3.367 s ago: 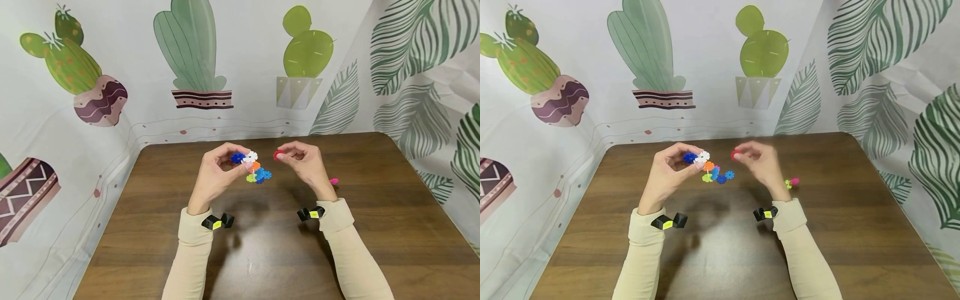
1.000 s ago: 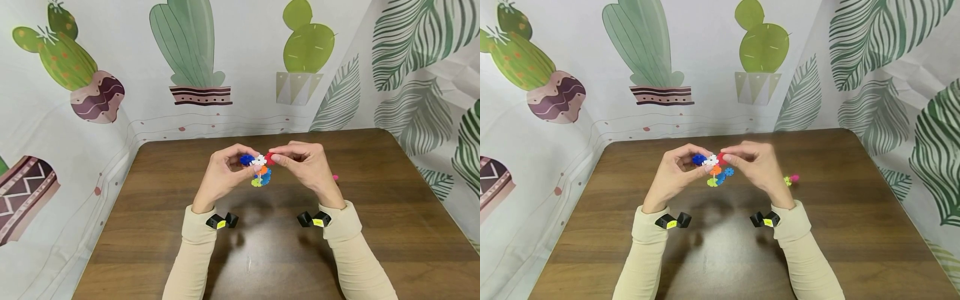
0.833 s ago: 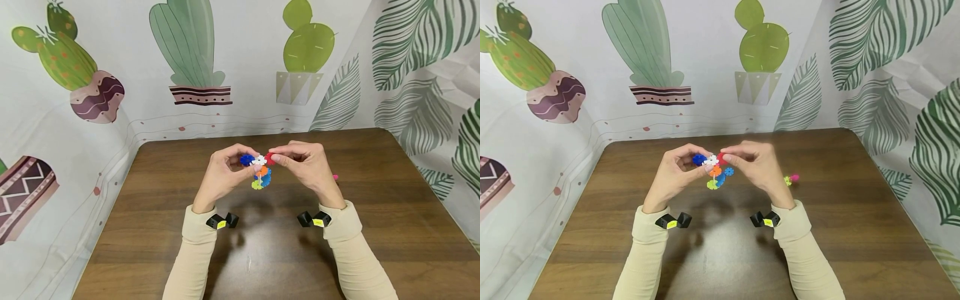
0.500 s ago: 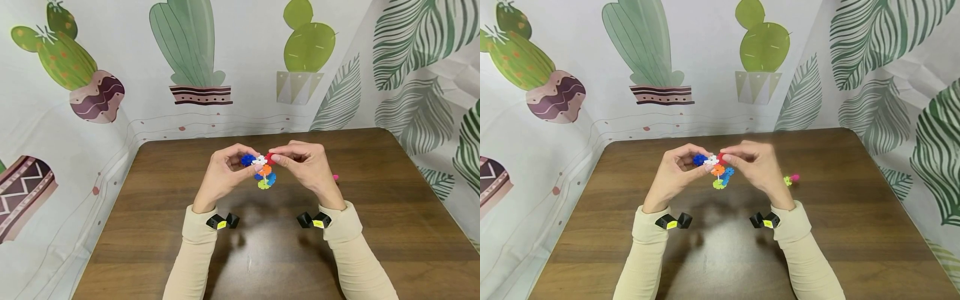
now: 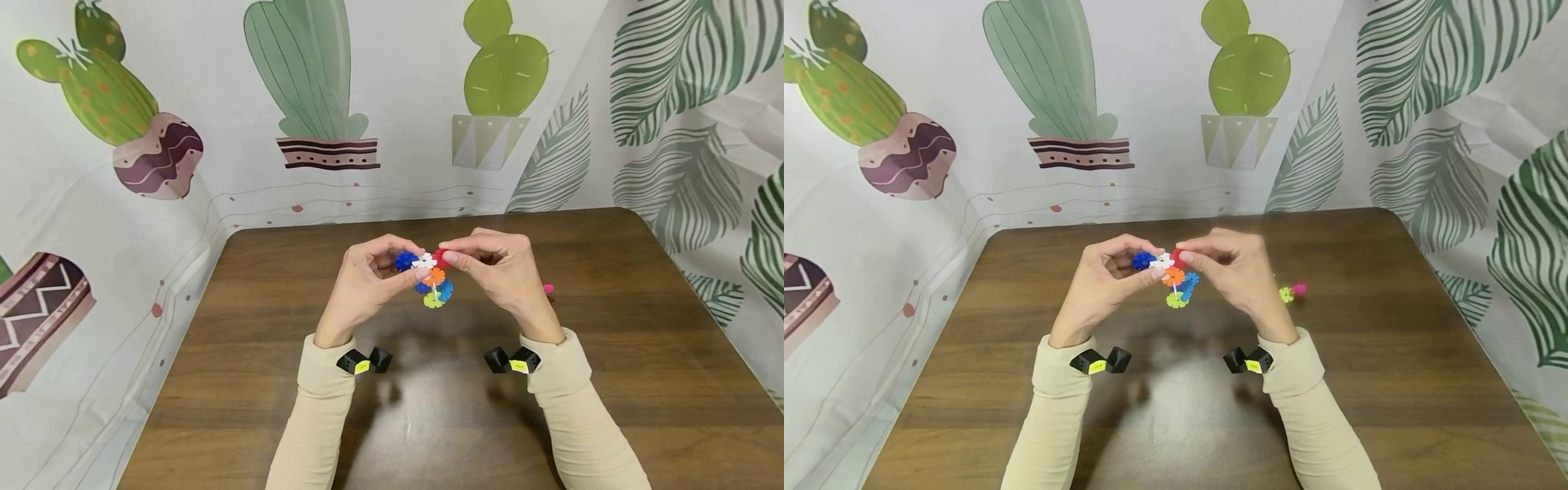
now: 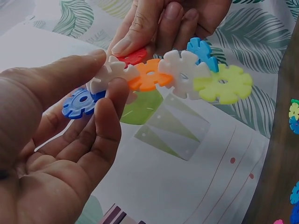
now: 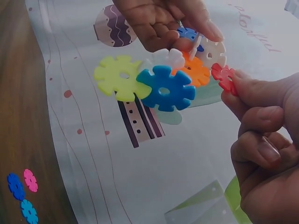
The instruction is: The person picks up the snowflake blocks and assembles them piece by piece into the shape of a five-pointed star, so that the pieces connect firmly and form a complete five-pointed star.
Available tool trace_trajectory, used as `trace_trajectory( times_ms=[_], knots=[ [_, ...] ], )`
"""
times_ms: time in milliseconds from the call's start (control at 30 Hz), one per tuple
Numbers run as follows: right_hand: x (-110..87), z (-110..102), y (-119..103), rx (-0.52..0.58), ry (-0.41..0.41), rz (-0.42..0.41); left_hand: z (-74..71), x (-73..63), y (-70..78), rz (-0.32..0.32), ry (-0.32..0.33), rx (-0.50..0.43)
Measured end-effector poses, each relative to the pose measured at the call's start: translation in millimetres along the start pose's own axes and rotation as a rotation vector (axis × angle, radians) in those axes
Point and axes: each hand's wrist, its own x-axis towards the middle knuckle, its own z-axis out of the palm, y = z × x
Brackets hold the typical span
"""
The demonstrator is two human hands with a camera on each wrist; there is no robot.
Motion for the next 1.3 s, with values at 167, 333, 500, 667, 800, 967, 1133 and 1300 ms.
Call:
trace_trajectory(
  times_ms=[167, 333, 500, 667, 800, 967, 1133, 1300],
  knots=[
    [0.0, 1, -1, 0.008, 0.004, 0.008, -0.5, -0.5, 1.2, -0.013, -0.003, -0.013],
    [-1.3, 2, -2, 0.018, 0.01, 0.023, -0.1, -1.1, 2.1, -0.018, 0.0, 0.006],
    [-2.4, 4, -2, 0.019, 0.026, 0.028, 1.7, -1.1, 2.3, -0.017, 0.01, -0.008],
    [-2.4, 6, -3, 0.007, 0.03, 0.026, 2.0, -1.8, 2.4, -0.024, 0.016, -0.032],
    [-1.7, 5, -4, 0.01, 0.016, 0.038, 1.3, -0.8, 0.7, -0.023, 0.015, -0.054],
    [-0.5, -1, -6, 0.012, -0.016, 0.108, 2.2, 0.7, -0.2, -0.014, 0.016, -0.07],
    [-0.3, -9, -4, -0.038, -0.064, 0.155, 2.8, 0.6, -0.2, -0.003, 0.031, -0.065],
    [0.2, -12, -1, -0.089, -0.12, 0.118, 3.2, 0.9, -0.9, 0.0, 0.019, -0.054]
  ],
)
